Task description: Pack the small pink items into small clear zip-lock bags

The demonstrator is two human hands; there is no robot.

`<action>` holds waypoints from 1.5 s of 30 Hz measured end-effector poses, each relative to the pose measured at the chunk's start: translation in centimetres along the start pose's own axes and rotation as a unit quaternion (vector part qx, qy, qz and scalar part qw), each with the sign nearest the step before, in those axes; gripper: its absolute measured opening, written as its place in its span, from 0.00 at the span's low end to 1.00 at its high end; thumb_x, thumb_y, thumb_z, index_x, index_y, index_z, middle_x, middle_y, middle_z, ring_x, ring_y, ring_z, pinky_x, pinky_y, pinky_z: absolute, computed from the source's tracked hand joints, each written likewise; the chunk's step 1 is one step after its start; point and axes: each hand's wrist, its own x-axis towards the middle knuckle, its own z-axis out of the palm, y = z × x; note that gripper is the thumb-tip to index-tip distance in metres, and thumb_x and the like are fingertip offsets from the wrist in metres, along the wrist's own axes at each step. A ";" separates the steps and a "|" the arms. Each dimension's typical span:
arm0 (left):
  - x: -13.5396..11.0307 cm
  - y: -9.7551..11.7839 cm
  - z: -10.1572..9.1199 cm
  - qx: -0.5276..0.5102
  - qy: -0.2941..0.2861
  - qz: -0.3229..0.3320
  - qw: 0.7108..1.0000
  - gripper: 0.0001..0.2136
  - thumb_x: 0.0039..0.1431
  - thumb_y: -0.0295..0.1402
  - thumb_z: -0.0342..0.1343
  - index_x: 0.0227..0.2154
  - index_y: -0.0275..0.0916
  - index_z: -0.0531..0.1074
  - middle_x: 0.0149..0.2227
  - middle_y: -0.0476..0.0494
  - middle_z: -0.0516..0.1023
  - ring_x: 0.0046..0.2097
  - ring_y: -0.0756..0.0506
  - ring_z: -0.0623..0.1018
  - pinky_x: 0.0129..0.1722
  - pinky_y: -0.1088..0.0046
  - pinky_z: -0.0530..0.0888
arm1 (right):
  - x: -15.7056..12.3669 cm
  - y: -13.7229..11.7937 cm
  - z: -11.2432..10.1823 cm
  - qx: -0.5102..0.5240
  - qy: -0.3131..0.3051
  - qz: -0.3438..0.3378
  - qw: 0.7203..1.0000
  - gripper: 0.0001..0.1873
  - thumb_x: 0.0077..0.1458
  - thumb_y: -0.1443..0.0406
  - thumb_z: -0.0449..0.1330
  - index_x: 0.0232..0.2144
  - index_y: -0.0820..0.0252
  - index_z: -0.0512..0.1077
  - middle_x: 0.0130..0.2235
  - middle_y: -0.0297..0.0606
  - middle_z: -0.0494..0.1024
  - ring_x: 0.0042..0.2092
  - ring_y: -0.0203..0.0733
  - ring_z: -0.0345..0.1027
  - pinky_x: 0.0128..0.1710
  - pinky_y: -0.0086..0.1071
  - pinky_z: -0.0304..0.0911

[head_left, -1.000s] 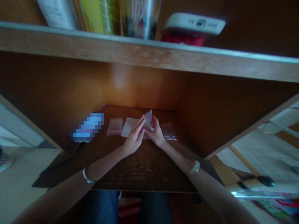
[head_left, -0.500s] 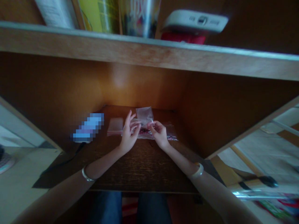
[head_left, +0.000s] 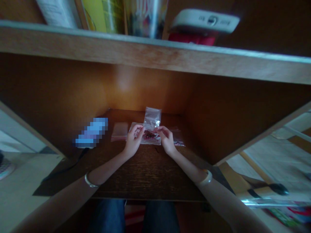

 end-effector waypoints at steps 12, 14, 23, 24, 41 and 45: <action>0.0 -0.4 -0.1 0.011 0.020 0.000 1.000 0.06 0.59 0.37 0.53 0.32 0.39 0.68 0.30 0.48 0.74 0.32 0.49 0.76 0.35 0.73 0.72 | 0.4 1.3 -0.1 -0.041 0.035 0.000 0.999 0.10 0.48 0.57 0.62 0.28 0.57 0.71 0.32 0.35 0.74 0.34 0.39 0.67 0.37 0.33 0.62; 0.0 -0.2 -0.1 0.010 0.030 0.001 0.999 0.06 0.59 0.37 0.53 0.32 0.40 0.68 0.30 0.48 0.74 0.33 0.49 0.76 0.36 0.73 0.72 | 0.4 1.2 -0.1 -0.041 0.032 0.005 0.999 0.11 0.48 0.56 0.63 0.28 0.57 0.71 0.32 0.35 0.74 0.34 0.39 0.67 0.36 0.33 0.62; 0.3 -0.2 -0.4 0.017 0.050 -0.006 0.999 0.07 0.58 0.38 0.53 0.32 0.39 0.67 0.30 0.48 0.73 0.33 0.49 0.76 0.37 0.72 0.73 | 0.3 1.2 -0.2 -0.085 0.008 -0.037 0.996 0.10 0.51 0.56 0.60 0.29 0.56 0.72 0.33 0.36 0.74 0.36 0.39 0.68 0.36 0.32 0.61; 0.3 -0.2 -0.4 0.019 0.049 -0.006 0.999 0.07 0.58 0.38 0.53 0.32 0.39 0.67 0.30 0.48 0.73 0.33 0.49 0.76 0.36 0.72 0.73 | 0.3 1.2 -0.2 -0.087 0.010 -0.039 0.995 0.10 0.52 0.56 0.60 0.29 0.56 0.72 0.33 0.35 0.73 0.36 0.39 0.68 0.36 0.32 0.61; -0.1 -0.1 -0.3 0.081 -0.009 0.021 0.996 0.06 0.59 0.35 0.54 0.32 0.39 0.72 0.33 0.46 0.76 0.36 0.48 0.76 0.37 0.72 0.71 | -0.2 0.0 -0.1 -0.124 -0.046 -0.075 0.988 0.07 0.55 0.61 0.59 0.29 0.55 0.74 0.32 0.35 0.74 0.36 0.39 0.67 0.37 0.33 0.60; -0.1 0.1 -0.3 0.088 -0.012 0.026 0.996 0.05 0.59 0.34 0.53 0.32 0.39 0.72 0.32 0.46 0.77 0.35 0.47 0.75 0.36 0.72 0.71 | -0.3 0.1 -0.1 -0.141 -0.047 -0.080 0.986 0.07 0.56 0.60 0.58 0.30 0.55 0.74 0.32 0.36 0.74 0.37 0.39 0.67 0.37 0.33 0.61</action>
